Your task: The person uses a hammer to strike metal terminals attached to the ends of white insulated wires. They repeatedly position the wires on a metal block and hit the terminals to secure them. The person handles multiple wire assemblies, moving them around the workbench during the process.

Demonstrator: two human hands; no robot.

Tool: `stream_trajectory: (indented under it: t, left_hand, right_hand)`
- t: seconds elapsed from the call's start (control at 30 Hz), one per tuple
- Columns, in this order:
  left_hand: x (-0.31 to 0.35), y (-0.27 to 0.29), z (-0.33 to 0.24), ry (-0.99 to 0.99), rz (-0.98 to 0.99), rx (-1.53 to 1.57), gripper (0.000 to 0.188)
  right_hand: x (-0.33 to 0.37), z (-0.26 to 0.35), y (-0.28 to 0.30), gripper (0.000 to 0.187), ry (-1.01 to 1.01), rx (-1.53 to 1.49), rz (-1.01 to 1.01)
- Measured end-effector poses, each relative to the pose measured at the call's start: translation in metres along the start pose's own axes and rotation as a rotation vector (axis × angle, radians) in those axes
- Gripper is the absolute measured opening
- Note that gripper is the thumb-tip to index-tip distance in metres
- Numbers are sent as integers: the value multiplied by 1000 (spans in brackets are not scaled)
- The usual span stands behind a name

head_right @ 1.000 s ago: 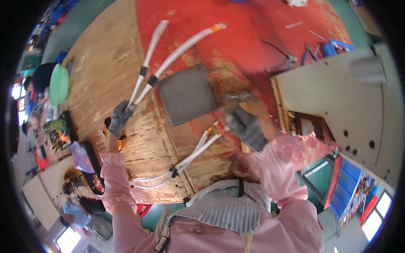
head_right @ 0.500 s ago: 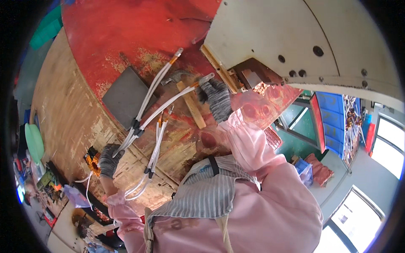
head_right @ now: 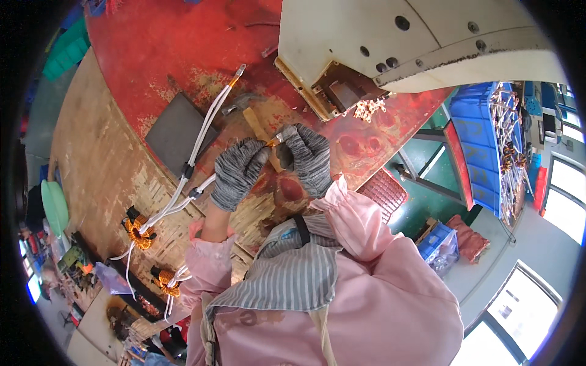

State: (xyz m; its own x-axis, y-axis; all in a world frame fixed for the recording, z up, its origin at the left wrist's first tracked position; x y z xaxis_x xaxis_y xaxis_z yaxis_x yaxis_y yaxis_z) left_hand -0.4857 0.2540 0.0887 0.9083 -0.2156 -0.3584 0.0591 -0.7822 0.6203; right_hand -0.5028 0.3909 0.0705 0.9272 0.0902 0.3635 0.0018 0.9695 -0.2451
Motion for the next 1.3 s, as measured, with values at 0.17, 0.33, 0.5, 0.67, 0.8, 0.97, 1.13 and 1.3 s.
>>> stream_trajectory:
  t: [0.17, 0.33, 0.5, 0.67, 0.8, 0.97, 1.13, 1.3]
  left_hand:
    - [11, -5, 4, 57, -10, -1, 18]
    - [10, -19, 13, 236, 377, -60, 31]
    - [15, -23, 39, 313, 487, -97, 46]
    - [15, -31, 75, 593, 363, 436, 38]
    - [-7, 25, 87, 357, -214, -155, 33]
    - [-48, 48, 68, 358, -237, -350, 28]
    - [-50, 17, 58, 221, -129, -131, 27]
    - [-43, 19, 36, 245, -61, -137, 26]
  right_hand:
    - [-10, 1, 8, 27, -29, 186, 146]
    - [-75, 29, 6, 29, 383, 493, 110]
    - [-179, -42, -55, 28, 57, 713, 339]
    - [-237, -88, -53, 24, -185, 514, 255]
    - [-189, -34, -63, 24, 9, 348, 227]
    - [-120, 17, -63, 21, 229, 296, 229]
    - [-94, 32, -43, 25, 391, 377, 122]
    - [-71, 34, -33, 23, 317, 253, 6]
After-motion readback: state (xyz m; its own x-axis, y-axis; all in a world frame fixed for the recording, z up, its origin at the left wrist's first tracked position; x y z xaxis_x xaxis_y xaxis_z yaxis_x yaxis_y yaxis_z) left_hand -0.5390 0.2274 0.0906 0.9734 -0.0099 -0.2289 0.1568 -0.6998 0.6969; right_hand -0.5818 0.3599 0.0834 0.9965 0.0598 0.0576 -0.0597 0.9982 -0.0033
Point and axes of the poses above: each hand's wrist, its own x-axis away from the middle knuckle, its own y-axis out of the back of the hand, z = x × y, the point moved 6 cm from there along -x, towards the middle knuckle, and after that the axes turned 1 degree about -z, right-handed, at the moved point
